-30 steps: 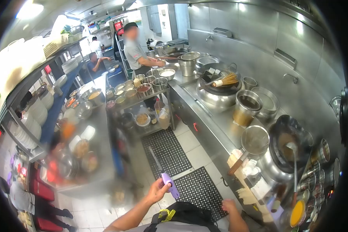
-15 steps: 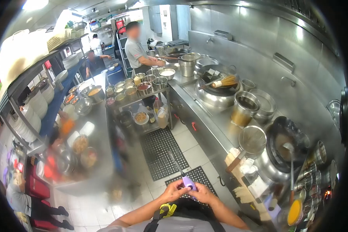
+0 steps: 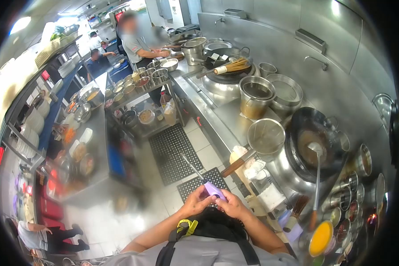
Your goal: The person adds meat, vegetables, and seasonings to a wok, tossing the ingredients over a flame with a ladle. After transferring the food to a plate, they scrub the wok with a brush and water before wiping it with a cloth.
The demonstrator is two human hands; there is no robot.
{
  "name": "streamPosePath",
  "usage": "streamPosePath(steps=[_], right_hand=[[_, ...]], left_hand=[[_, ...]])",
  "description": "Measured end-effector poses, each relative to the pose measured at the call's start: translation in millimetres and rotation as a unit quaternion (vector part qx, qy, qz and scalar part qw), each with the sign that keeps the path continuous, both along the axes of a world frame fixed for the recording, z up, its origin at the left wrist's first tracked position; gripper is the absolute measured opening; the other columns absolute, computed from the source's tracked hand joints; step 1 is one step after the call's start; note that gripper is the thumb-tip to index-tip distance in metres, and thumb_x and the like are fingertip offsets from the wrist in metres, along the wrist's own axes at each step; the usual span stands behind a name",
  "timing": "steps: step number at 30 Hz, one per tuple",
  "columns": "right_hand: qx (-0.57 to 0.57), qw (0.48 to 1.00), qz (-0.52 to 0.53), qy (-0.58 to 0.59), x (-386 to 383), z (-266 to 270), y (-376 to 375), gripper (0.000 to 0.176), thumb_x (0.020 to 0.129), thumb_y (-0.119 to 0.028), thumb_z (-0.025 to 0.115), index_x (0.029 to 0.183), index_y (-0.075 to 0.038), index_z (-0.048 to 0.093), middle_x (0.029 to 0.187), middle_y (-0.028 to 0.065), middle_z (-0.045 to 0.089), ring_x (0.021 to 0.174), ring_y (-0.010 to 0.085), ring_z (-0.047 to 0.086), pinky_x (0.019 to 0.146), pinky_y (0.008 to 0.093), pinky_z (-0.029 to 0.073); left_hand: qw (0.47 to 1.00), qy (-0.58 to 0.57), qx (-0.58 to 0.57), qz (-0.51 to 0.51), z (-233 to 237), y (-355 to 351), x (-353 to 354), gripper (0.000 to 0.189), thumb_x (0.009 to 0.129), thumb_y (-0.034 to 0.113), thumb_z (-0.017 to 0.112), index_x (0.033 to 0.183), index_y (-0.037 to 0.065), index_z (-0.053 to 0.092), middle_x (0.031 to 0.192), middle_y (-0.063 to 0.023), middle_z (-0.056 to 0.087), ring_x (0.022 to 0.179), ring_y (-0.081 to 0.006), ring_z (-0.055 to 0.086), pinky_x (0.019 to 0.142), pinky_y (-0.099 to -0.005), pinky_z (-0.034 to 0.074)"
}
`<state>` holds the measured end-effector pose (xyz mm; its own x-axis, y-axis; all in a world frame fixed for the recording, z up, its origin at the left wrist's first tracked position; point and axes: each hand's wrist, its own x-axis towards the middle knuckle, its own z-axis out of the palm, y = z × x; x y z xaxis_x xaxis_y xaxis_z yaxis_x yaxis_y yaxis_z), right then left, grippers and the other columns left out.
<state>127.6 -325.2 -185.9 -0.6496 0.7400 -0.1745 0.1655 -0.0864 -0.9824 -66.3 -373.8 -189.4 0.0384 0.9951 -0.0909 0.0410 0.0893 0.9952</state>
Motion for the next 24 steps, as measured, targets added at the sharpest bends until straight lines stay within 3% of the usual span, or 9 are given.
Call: streamPosePath(steps=[6, 9, 10, 15, 17, 19, 21, 24], right_hand=[[-0.076, 0.995, -0.066, 0.02, 8.1, -0.7, -4.5, 0.025, 0.093, -0.019, 0.059, 0.113, -0.004, 0.055, 0.083, 0.0028, 0.063, 0.064, 0.0079, 0.056, 0.056, 0.0229, 0.048], [-0.117, 0.977, -0.177, 0.025, 12.7, -2.4, 0.0, 0.028, 0.092, -0.023, 0.061, 0.112, -0.003, 0.055, 0.079, 0.005, 0.064, 0.06, 0.008, 0.058, 0.053, 0.023, 0.049], [-0.102, 0.971, -0.215, 0.028, 19.1, 4.9, 5.7, 0.027, 0.092, -0.022, 0.061, 0.112, -0.004, 0.054, 0.078, 0.0048, 0.064, 0.058, 0.0074, 0.056, 0.052, 0.0223, 0.048], [0.031, 0.893, -0.449, 0.026, 103.4, 83.9, 34.6, 0.018, 0.093, -0.022, 0.059, 0.103, -0.01, 0.052, 0.073, 0.0037, 0.061, 0.053, 0.0069, 0.056, 0.046, 0.0214, 0.047], [0.075, 0.852, -0.515, 0.063, 131.3, 122.8, 34.4, 0.018, 0.095, -0.025, 0.058, 0.104, -0.011, 0.052, 0.072, 0.0028, 0.06, 0.053, 0.0063, 0.055, 0.045, 0.02, 0.046], [0.117, 0.814, -0.564, 0.075, 150.9, 149.7, 32.5, 0.019, 0.097, -0.029, 0.056, 0.105, -0.012, 0.053, 0.071, 0.0016, 0.059, 0.052, 0.0056, 0.055, 0.044, 0.0185, 0.045], [0.144, 0.803, -0.573, 0.084, 165.7, 163.2, 29.0, 0.02, 0.098, -0.03, 0.054, 0.106, -0.012, 0.053, 0.071, 0.001, 0.058, 0.052, 0.0054, 0.053, 0.044, 0.0183, 0.043], [0.165, 0.782, -0.595, 0.088, 163.9, 183.3, 24.9, 0.021, 0.098, -0.031, 0.054, 0.105, -0.012, 0.054, 0.073, 0.0011, 0.058, 0.052, 0.0052, 0.052, 0.044, 0.0182, 0.042]], left_hand=[[0.997, -0.06, -0.005, -0.051, -4.9, 4.3, -4.8, 0.039, 0.096, 0.019, 0.061, 0.127, 0.0, 0.049, 0.105, -0.005, 0.062, 0.094, -0.0107, 0.059, 0.082, -0.0264, 0.049], [0.998, 0.05, -0.023, 0.001, -68.8, 13.4, -45.4, 0.043, 0.095, 0.025, 0.061, 0.13, 0.004, 0.051, 0.105, -0.0099, 0.066, 0.095, -0.016, 0.063, 0.084, -0.0313, 0.05], [0.994, 0.091, -0.055, 0.026, -94.4, 14.6, -64.1, 0.046, 0.092, 0.032, 0.063, 0.128, 0.005, 0.054, 0.106, -0.0157, 0.068, 0.097, -0.0226, 0.066, 0.085, -0.0347, 0.051], [0.927, 0.304, -0.216, 0.031, -184.7, -19.0, -150.2, 0.054, 0.083, 0.046, 0.064, 0.116, 0.003, 0.062, 0.108, -0.0229, 0.067, 0.101, -0.0349, 0.065, 0.089, -0.0405, 0.05], [0.894, 0.365, -0.261, 0.021, -253.1, -48.8, -184.6, 0.054, 0.082, 0.047, 0.063, 0.11, 0.001, 0.064, 0.108, -0.0233, 0.067, 0.102, -0.0365, 0.064, 0.09, -0.042, 0.05], [0.871, 0.418, -0.26, 0.014, -271.4, -80.8, -204.4, 0.047, 0.081, 0.043, 0.062, 0.097, -0.001, 0.068, 0.098, -0.0235, 0.069, 0.097, -0.0384, 0.066, 0.087, -0.0421, 0.051], [0.847, 0.372, -0.38, -0.009, -310.6, -104.5, -227.5, 0.041, 0.08, 0.037, 0.06, 0.081, -0.002, 0.07, 0.082, -0.0222, 0.069, 0.081, -0.0376, 0.069, 0.077, -0.0423, 0.055], [0.836, 0.3, -0.457, 0.049, -304.8, -136.0, -227.4, 0.037, 0.08, 0.031, 0.058, 0.071, -0.004, 0.067, 0.069, -0.0196, 0.067, 0.061, -0.0304, 0.067, 0.062, -0.041, 0.056]])
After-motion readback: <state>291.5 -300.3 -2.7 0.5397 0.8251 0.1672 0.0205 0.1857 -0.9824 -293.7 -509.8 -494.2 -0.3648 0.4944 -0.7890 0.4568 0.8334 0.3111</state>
